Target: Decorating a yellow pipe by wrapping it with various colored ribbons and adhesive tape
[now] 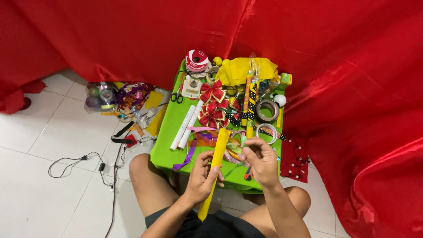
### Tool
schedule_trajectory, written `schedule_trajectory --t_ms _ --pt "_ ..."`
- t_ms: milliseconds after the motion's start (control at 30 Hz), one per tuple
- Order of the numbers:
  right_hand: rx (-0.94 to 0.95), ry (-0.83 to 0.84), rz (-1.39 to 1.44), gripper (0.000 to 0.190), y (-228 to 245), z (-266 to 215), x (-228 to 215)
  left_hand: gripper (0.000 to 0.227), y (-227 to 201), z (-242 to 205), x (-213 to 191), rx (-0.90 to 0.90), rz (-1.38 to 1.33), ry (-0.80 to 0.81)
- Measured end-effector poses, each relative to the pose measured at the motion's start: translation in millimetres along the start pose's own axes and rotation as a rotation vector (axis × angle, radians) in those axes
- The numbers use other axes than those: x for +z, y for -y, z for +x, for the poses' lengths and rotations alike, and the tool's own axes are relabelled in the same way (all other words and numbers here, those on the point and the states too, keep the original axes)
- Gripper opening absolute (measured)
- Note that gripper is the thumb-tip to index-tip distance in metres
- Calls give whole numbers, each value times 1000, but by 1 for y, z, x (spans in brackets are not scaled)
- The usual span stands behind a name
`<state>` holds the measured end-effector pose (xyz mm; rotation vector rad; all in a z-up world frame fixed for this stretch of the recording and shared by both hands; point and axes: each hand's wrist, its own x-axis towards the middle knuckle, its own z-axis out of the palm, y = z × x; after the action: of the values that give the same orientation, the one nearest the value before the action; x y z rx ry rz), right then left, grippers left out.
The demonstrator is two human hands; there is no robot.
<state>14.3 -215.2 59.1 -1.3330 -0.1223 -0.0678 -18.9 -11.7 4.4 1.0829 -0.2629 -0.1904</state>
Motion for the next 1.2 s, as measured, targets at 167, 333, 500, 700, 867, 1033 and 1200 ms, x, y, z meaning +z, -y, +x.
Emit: schedule_trajectory --t_ms 167,333,500,700,867,1033,1200 --pt "80 30 -93 45 3 -2 -2 47 -3 0 0 -41 14 -39" --pt "107 129 -164 32 -1 -6 -7 47 -1 -2 -1 -54 48 -47" --pt "75 214 -215 44 4 -7 -2 47 0 -2 -3 -55 48 -70" --pt "77 310 -322 46 14 -10 5 42 3 -6 -6 -53 -106 -72" --pt "115 371 -346 45 5 -10 7 44 6 0 -10 -89 -287 -91" --pt "158 440 -370 41 6 -9 15 51 9 1 -12 -122 -323 -140" --pt "217 437 -453 44 9 -10 18 52 4 3 -8 -130 -287 -178"
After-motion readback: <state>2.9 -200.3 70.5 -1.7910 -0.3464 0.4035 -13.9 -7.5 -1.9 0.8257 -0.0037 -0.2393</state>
